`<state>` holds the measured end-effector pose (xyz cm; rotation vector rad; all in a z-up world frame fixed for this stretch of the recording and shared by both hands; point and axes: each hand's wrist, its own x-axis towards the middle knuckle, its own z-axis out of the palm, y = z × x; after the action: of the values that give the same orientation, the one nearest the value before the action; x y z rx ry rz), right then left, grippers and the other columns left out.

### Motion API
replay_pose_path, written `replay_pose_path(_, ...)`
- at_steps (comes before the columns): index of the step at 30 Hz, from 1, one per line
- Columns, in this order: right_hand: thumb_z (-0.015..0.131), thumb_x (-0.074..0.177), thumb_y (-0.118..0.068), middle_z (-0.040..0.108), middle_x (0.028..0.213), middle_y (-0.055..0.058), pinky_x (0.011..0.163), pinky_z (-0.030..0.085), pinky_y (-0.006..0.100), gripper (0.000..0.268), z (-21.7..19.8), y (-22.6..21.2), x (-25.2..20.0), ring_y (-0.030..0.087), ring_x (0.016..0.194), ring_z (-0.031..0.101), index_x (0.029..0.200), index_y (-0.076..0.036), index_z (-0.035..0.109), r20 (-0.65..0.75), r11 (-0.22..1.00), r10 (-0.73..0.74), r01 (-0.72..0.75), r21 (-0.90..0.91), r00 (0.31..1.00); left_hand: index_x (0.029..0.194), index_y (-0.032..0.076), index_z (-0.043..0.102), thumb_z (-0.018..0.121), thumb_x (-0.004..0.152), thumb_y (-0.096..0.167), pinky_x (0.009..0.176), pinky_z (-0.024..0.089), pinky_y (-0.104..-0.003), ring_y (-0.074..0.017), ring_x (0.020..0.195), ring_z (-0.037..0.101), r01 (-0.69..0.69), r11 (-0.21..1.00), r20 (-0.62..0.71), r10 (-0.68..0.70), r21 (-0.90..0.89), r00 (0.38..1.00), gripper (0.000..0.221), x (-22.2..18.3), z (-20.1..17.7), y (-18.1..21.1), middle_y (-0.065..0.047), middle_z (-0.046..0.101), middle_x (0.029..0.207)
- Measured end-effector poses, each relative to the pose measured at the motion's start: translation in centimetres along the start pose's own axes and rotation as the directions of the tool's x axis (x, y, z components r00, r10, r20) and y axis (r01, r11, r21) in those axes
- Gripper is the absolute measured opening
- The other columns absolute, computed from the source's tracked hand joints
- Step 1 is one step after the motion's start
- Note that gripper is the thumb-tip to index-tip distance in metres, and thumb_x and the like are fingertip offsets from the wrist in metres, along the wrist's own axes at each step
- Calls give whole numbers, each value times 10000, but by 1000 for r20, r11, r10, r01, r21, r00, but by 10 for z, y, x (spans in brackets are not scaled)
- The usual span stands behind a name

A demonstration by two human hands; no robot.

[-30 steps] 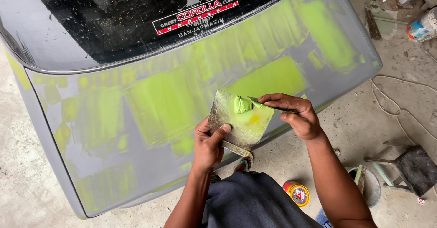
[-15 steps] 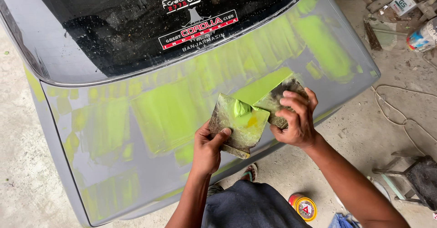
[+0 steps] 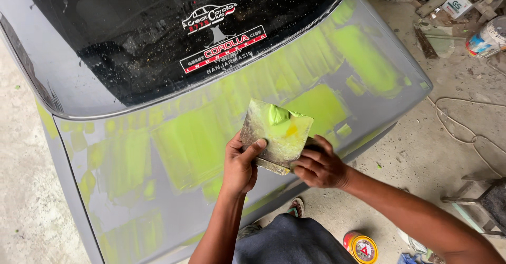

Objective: The person applies a green body filler to the rear trunk of a gray car using a putty knife and a sanding block. They spread the filler across the surface and smooth it out, occasionally reloading the putty knife from the sanding block.

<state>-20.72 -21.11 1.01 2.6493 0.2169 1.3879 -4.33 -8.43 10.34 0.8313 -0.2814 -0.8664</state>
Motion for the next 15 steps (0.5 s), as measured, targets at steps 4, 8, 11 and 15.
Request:
replay_pose_path(4, 703, 688, -105, 600, 1075, 47, 1017, 379, 624, 236, 3, 3, -21, 312, 1076, 574, 876, -148, 568, 165, 745, 470, -490, 453, 867, 875, -22, 676, 691, 790, -41, 577, 570, -379, -211, 642, 664, -85, 994, -8, 86, 63, 996, 88, 14, -40, -24, -135, 659, 709)
replay_pose_path(8, 549, 823, -300, 632, 1181, 144, 917, 444, 600, 404, -29, 1, 2, 344, 1012, 600, 1180, -112, 559, 564, -531, 820, -234, 814, 98, 882, -13, 664, 679, 814, -52, 621, 592, -398, -220, 681, 684, -173, 980, -63, 179, 100, 982, 80, 8, -54, -25, -129, 665, 714)
replay_pose_path(11, 559, 806, -241, 613, 1270, 140, 949, 396, 659, 491, -45, -1, -3, 411, 1083, 577, 1281, -118, 561, 657, -658, 750, 14, 753, -79, 884, -7, 655, 676, 826, -45, 628, 595, -407, -220, 684, 684, -189, 978, -76, 196, 90, 978, 73, 8, -53, -28, -127, 658, 715)
replay_pose_path(15, 626, 848, -148, 689, 1158, 205, 816, 542, 641, 341, -52, -10, 29, 420, 1003, 673, 1173, -50, 652, 750, -719, 657, 238, 653, -76, 883, -6, 649, 678, 829, -40, 626, 600, -420, -220, 678, 681, -187, 980, -90, 194, 74, 977, 70, 3, -40, -25, -127, 654, 718)
